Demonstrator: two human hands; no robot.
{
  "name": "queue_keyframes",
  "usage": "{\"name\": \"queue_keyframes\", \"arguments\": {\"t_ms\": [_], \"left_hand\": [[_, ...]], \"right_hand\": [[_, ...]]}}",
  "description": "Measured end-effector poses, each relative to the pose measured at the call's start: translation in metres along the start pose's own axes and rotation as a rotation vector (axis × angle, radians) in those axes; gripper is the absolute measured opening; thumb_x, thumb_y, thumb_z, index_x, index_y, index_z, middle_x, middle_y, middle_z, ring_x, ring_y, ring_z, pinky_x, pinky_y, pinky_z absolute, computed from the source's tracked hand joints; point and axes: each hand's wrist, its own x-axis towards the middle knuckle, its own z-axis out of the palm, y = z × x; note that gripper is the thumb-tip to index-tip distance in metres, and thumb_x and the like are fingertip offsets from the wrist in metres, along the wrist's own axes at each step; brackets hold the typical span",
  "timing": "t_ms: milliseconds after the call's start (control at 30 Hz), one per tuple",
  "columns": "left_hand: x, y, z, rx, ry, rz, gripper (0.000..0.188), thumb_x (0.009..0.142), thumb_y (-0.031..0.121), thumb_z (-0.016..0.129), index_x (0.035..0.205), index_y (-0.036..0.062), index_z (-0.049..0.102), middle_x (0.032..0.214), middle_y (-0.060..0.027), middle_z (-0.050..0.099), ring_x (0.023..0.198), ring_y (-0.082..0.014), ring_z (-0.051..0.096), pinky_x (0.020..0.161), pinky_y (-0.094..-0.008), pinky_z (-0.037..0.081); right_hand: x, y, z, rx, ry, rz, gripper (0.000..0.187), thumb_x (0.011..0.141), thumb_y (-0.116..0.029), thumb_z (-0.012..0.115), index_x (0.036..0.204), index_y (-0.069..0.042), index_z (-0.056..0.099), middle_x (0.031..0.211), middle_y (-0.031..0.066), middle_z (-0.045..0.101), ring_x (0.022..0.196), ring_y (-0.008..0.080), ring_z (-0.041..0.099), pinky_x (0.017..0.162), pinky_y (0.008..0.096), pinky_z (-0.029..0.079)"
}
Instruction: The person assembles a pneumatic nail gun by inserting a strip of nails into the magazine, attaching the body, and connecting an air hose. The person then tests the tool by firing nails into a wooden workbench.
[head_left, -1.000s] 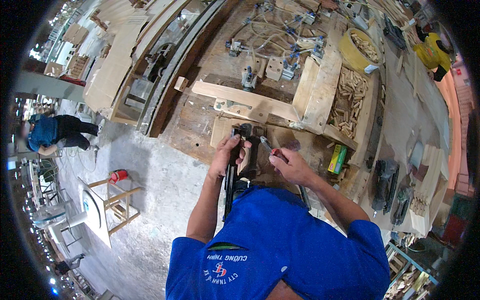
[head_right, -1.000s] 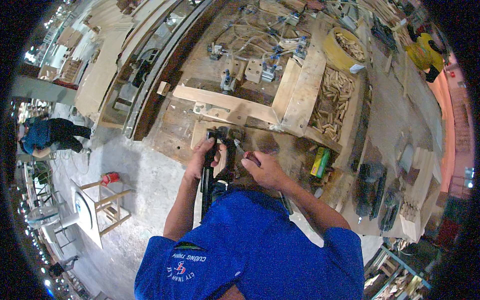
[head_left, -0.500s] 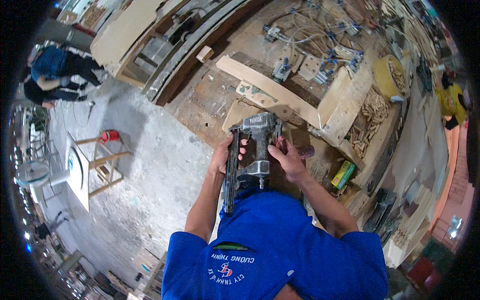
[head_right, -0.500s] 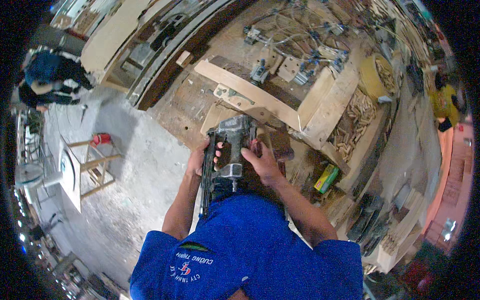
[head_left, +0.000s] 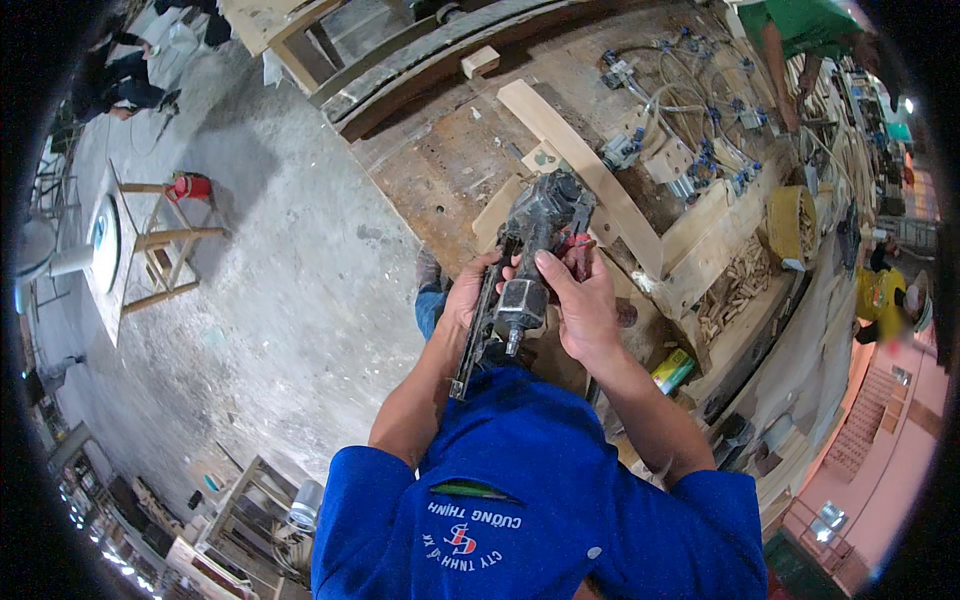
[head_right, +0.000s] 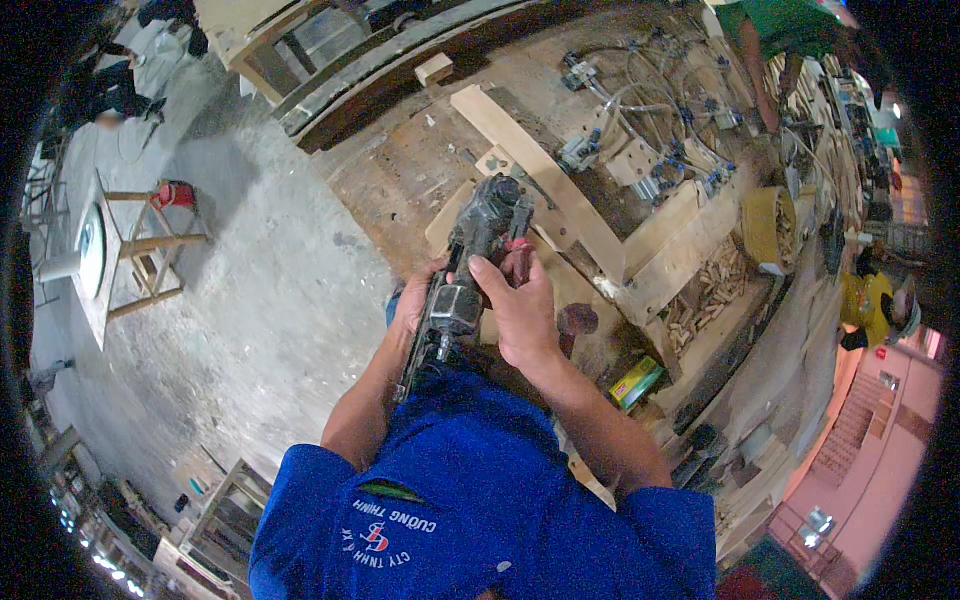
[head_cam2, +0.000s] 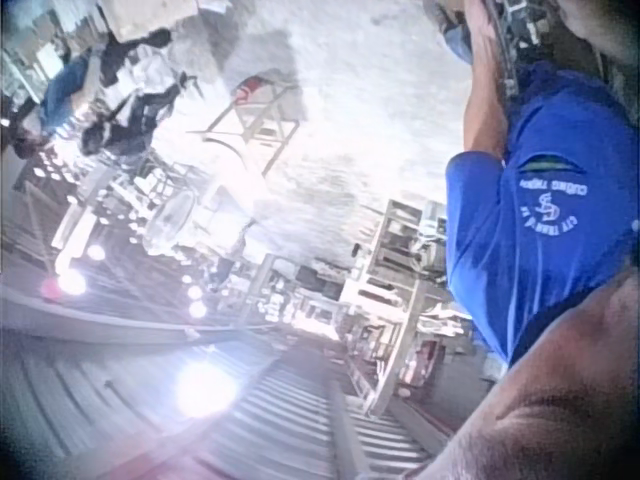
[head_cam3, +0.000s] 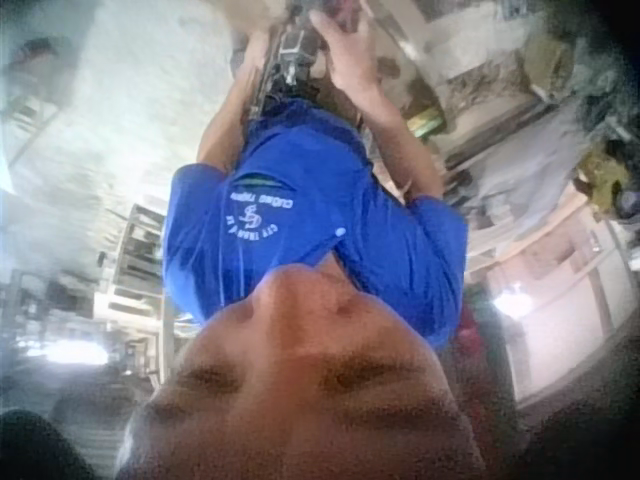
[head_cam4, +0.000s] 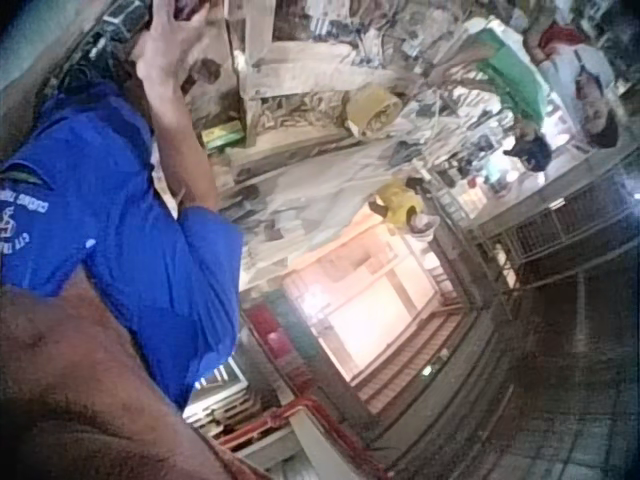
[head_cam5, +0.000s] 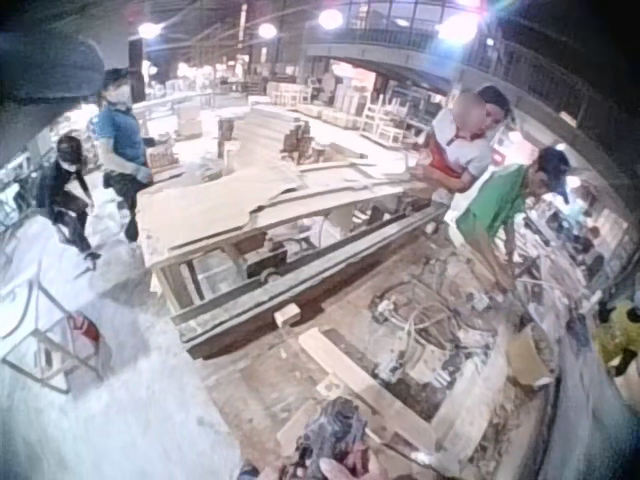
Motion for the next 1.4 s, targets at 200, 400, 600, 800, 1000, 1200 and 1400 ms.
{"name": "queue_keyframes", "arguments": {"t_ms": [200,400,600,800,1000,1200,1400], "left_hand": [[0.005,0.0,-0.015,-0.117,-0.063,-0.022,0.026,0.103,0.02,0.059,0.112,-0.0039,0.063,0.081,-0.0076,0.069,0.057,-0.0123,0.062,0.052,-0.0219,0.056],[0.005,-0.003,-0.018,-0.114,-0.021,0.009,0.031,0.103,0.021,0.058,0.117,-0.0064,0.063,0.079,-0.0066,0.067,0.055,-0.0129,0.059,0.05,-0.0226,0.054],[0.001,0.004,-0.02,0.031,-0.085,-0.031,0.033,0.107,0.026,0.055,0.119,-0.0032,0.065,0.076,-0.0059,0.066,0.054,-0.0126,0.058,0.05,-0.0242,0.053],[-0.025,0.025,0.027,0.645,-0.017,0.241,0.036,0.112,0.029,0.048,0.123,0.0002,0.065,0.08,-0.008,0.071,0.057,-0.0116,0.062,0.051,-0.0249,0.054],[-0.036,-0.008,0.113,1.985,-0.013,0.953,0.041,0.101,0.02,0.061,0.136,-0.0012,0.057,0.103,-0.0278,0.073,0.083,-0.044,0.072,0.076,-0.049,0.059],[-0.023,-0.051,0.127,2.173,-0.147,0.912,0.054,0.086,0.007,0.062,0.139,-0.0051,0.055,0.112,-0.0331,0.068,0.103,-0.0518,0.066,0.093,-0.0555,0.053],[-0.007,-0.086,0.122,2.359,-0.25,0.782,0.059,0.087,0.008,0.066,0.144,-0.0024,0.053,0.117,-0.0317,0.068,0.106,-0.0504,0.066,0.094,-0.0536,0.054]], "right_hand": [[-0.004,-0.003,0.011,-0.033,-0.016,0.04,0.038,0.097,-0.004,0.074,0.131,-0.001,0.058,0.118,0.0069,0.071,0.104,0.0143,0.068,0.096,0.0319,0.056],[-0.005,0.006,0.013,-0.179,-0.01,-0.081,0.03,0.102,-0.005,0.068,0.129,0.001,0.057,0.114,0.0123,0.073,0.101,0.0213,0.072,0.092,0.0383,0.061],[-0.01,0.016,0.005,-0.25,-0.042,-0.129,0.031,0.103,-0.006,0.066,0.131,0.0,0.056,0.117,0.013,0.071,0.101,0.0226,0.073,0.09,0.0403,0.061],[-0.029,0.024,-0.055,-0.327,0.096,-0.11,0.027,0.101,-0.004,0.067,0.126,-0.004,0.056,0.118,0.001,0.063,0.106,0.0117,0.061,0.095,0.0319,0.051],[-0.067,0.047,-0.086,-0.155,0.284,0.011,0.025,0.1,-0.011,0.072,0.119,-0.005,0.057,0.101,0.0026,0.065,0.091,0.0151,0.065,0.081,0.0341,0.053],[-0.098,0.089,-0.126,-0.2,0.389,-0.077,0.024,0.102,-0.019,0.072,0.119,-0.008,0.058,0.104,0.0076,0.072,0.086,0.0168,0.069,0.067,0.0338,0.055],[-0.115,0.125,-0.154,-0.398,0.432,-0.181,0.025,0.104,-0.016,0.067,0.125,-0.003,0.061,0.108,0.0064,0.071,0.086,0.0126,0.066,0.073,0.03,0.054]]}}
